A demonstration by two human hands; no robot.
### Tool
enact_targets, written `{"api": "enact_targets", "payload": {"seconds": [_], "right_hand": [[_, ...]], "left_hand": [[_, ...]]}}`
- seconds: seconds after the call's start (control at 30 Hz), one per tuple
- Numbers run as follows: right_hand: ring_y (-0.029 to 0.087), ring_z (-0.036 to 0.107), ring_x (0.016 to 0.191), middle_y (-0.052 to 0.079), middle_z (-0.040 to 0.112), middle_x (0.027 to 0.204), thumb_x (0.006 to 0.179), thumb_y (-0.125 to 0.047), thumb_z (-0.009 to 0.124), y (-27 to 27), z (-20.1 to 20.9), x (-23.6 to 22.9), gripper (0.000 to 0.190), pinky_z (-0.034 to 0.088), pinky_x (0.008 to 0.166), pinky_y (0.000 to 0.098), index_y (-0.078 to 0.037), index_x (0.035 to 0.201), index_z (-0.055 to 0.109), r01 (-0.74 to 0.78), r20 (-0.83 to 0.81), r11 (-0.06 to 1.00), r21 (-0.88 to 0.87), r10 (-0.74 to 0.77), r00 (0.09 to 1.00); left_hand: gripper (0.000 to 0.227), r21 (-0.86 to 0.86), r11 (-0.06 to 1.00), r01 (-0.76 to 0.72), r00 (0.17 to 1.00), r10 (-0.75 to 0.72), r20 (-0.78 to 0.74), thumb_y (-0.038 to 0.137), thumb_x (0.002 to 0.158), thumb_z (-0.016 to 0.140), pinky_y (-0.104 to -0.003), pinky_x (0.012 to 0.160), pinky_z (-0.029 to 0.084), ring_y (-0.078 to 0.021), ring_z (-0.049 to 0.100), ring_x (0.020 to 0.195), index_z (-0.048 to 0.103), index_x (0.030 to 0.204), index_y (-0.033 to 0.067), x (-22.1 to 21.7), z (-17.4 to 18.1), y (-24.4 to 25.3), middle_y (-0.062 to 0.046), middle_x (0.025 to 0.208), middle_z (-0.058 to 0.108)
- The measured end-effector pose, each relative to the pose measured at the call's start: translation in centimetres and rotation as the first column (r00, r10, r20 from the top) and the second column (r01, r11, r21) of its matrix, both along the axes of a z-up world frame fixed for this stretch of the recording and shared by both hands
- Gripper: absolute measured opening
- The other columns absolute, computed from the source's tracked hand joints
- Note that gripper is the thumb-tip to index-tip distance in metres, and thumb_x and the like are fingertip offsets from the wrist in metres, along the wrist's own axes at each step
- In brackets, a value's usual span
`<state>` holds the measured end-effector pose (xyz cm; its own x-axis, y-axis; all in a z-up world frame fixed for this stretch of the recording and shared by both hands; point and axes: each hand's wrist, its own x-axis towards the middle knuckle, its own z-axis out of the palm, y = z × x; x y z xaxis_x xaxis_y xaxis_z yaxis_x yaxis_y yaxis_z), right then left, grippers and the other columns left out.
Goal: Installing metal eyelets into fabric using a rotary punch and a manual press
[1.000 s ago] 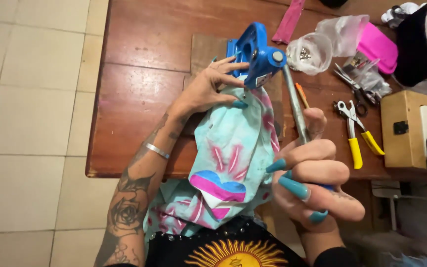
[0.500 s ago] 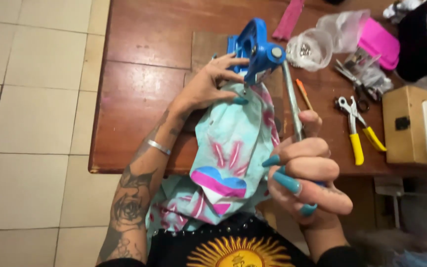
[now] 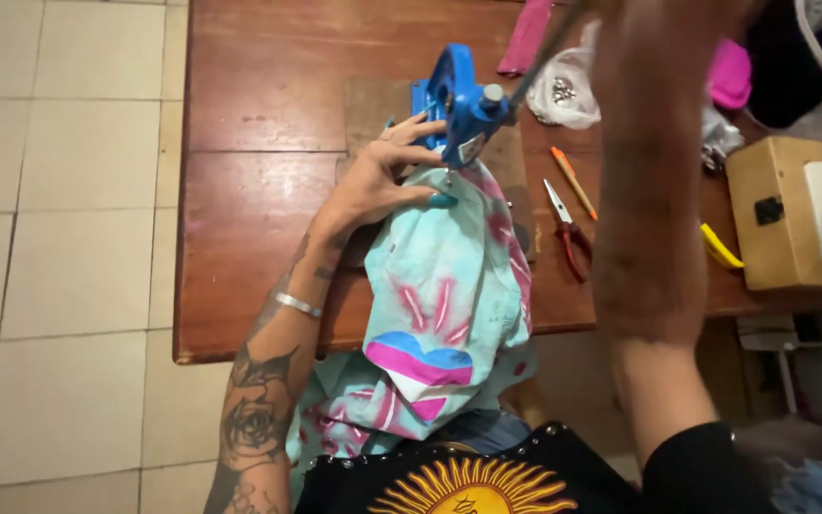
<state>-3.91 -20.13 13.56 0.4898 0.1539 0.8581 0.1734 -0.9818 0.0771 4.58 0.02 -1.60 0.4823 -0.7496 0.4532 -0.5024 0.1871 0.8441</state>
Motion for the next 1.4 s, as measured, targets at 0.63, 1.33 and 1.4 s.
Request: {"api": "enact_targets", "payload": {"seconds": [0.63, 1.33, 1.4], "right_hand": [[0.01, 0.054, 0.064, 0.0, 0.055, 0.069, 0.084, -0.024, 0.059, 1.3, -11.3, -1.7, 0.013, 0.043, 0.059, 0.022, -0.011, 0.086, 0.058, 0.374, -0.533, 0.384, 0.845, 0.664, 0.524], [0.011, 0.043, 0.07, 0.002, 0.044, 0.073, 0.089, -0.02, 0.049, 3.5, -10.0, -9.6, 0.017, 0.041, 0.067, 0.0275, -0.005, 0.096, 0.044, 0.166, -0.343, 0.3, 0.939, 0.814, 0.469], [0.013, 0.044, 0.07, 0.004, 0.045, 0.073, 0.089, -0.024, 0.049, 3.3, -9.6, -9.7, 0.021, 0.04, 0.066, 0.0297, -0.005, 0.094, 0.043, 0.164, -0.336, 0.294, 0.942, 0.831, 0.443]], "left_hand": [[0.012, 0.333, 0.907, -0.258, 0.766, 0.402, -0.502, 0.023, 0.073, 0.067, -0.021, 0.049, 0.043, -0.0086, 0.053, 0.056, 0.061, 0.077, 0.0136, -4.0, 1.8, 1.3, 0.002, 0.061, 0.055], [0.021, 0.179, 0.977, -0.113, 0.424, 0.211, -0.881, 0.021, 0.082, 0.055, -0.022, 0.036, 0.048, -0.0088, 0.053, 0.043, 0.062, 0.088, 0.0032, -11.4, 4.6, 2.5, -0.003, 0.059, 0.056], [0.016, 0.162, 0.983, -0.083, 0.494, 0.182, -0.85, 0.02, 0.08, 0.058, -0.024, 0.037, 0.048, -0.0094, 0.054, 0.043, 0.062, 0.084, 0.0047, -11.7, 5.2, 2.9, -0.003, 0.058, 0.056]]}}
